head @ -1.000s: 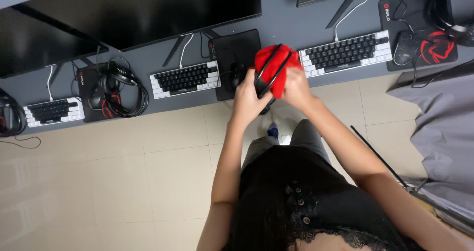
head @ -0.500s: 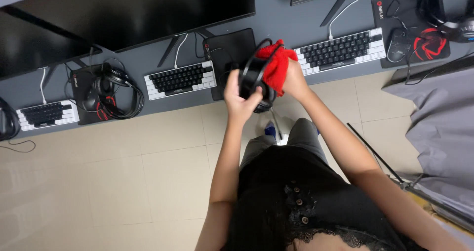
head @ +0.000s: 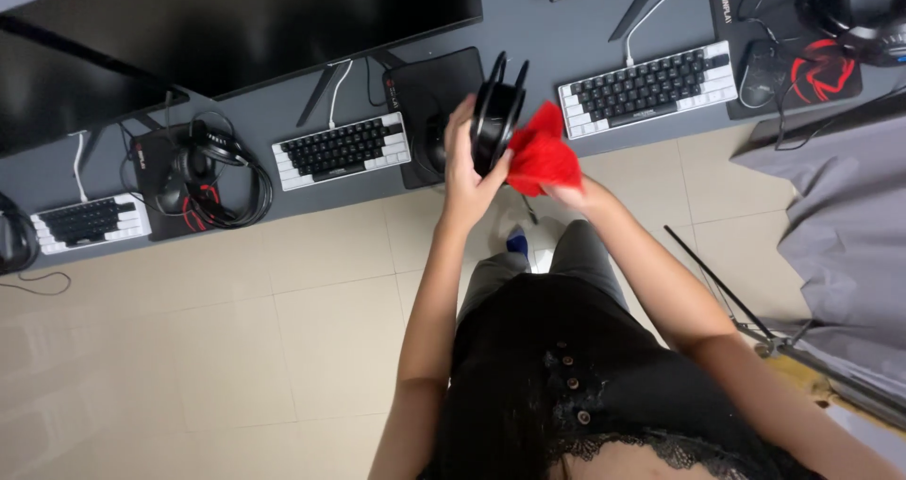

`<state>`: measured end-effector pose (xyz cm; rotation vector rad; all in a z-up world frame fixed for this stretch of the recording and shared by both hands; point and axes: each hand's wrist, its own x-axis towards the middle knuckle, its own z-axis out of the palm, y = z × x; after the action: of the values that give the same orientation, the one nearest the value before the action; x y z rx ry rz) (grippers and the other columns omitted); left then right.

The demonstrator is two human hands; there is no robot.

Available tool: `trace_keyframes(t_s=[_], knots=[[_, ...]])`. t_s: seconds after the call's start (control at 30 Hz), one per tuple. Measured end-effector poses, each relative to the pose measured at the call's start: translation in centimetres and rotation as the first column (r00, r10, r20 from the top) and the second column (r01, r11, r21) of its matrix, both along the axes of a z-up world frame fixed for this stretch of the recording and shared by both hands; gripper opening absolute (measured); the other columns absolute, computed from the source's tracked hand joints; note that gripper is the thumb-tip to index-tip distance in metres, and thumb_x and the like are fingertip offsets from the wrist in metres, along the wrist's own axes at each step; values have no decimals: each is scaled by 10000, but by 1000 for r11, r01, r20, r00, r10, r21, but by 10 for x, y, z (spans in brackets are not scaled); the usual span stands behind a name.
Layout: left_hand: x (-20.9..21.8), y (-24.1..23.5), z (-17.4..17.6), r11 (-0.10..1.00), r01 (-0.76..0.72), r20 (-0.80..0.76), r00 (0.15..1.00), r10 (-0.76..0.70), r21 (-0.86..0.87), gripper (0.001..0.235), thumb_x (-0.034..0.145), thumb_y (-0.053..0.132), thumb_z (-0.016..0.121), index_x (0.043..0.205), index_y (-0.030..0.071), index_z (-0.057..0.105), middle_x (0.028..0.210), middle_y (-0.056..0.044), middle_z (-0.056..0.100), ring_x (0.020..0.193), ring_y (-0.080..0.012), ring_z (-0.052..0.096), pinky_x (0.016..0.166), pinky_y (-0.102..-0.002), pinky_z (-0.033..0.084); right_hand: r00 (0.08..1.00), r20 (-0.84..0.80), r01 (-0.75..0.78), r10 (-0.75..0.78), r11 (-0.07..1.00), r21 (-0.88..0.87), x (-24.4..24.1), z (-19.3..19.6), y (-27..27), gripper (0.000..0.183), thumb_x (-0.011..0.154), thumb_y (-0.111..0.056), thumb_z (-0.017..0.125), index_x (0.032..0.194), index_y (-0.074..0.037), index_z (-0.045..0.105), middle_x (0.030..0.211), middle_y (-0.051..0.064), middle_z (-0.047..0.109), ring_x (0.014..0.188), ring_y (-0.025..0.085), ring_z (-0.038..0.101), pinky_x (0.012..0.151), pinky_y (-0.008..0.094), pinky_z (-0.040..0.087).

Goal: The person cleans a pair of black over-ear headphones using a red cloth. They wipe the ear cups, headband, and cable while holding the device in their hands. The person moves between different computer workstations to continue the cleaning process.

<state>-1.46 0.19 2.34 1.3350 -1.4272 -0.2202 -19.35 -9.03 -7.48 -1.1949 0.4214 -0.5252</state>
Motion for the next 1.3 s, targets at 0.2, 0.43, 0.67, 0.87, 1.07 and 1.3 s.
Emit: trace_keyframes(t_s=[0.2, 0.43, 0.67, 0.87, 1.07, 1.3], knots=[[-4, 14, 5, 991, 84, -112, 991, -73, 99, 755, 957, 145, 762, 1553, 9, 318, 1622, -190, 374, 1522, -372, 403, 1284, -440, 326, 949, 269, 22, -165, 885, 465, 2, 55, 5, 331, 1069, -220, 520, 1357, -64, 568, 1297, 102, 662, 1188, 234, 646, 1046, 410, 510], [-7, 27, 12, 982, 148, -83, 987, -138, 119, 690, 943, 99, 730, 1524, 19, 368, 1670, -200, 311, 1557, -389, 349, 1285, -451, 316, 932, 159, 110, -326, 671, 733, 2, 85, -22, 402, 1022, -350, 412, 1173, -86, 674, 1145, 97, 727, 1098, 268, 682, 970, 445, 539], [-2, 39, 5, 956, 216, -80, 976, -204, 198, 408, 932, 49, 728, 1291, 10, 539, 1654, -216, 289, 1516, -385, 386, 1189, -419, 416, 908, 293, -98, -298, 530, 842, -2, 60, -65, 428, 1129, -369, 417, 1096, -20, 664, 1129, 156, 719, 1055, 305, 683, 963, 457, 551], [5, 44, -7, 911, 301, -276, 935, -224, 282, 420, 921, 62, 753, 1295, 5, 570, 1259, -163, 690, 1142, -297, 700, 982, -369, 553, 917, 282, -103, -284, 513, 852, 11, 20, -87, 422, 1109, -341, 416, 1148, 21, 630, 1173, 206, 699, 1085, 336, 685, 1006, 472, 557], [38, 20, 1, 913, 407, -725, 626, -288, -11, 506, 871, -38, 686, 1339, -17, 494, 1134, -184, 730, 854, -224, 702, 781, -358, 609, 956, 171, 45, -238, 694, 718, 11, -6, -72, 444, 1092, -380, 490, 1332, -24, 600, 1298, 143, 688, 1180, 277, 671, 1036, 423, 542], [68, -24, -40, 921, 342, -888, 344, -306, -185, 637, 707, -38, 548, 1342, -61, 503, 1084, -193, 650, 614, -221, 564, 570, -319, 478, 989, -71, 149, -131, 837, 527, -11, -25, -70, 486, 1040, -409, 522, 1410, -96, 556, 1336, 73, 667, 1183, 200, 672, 1031, 383, 548]])
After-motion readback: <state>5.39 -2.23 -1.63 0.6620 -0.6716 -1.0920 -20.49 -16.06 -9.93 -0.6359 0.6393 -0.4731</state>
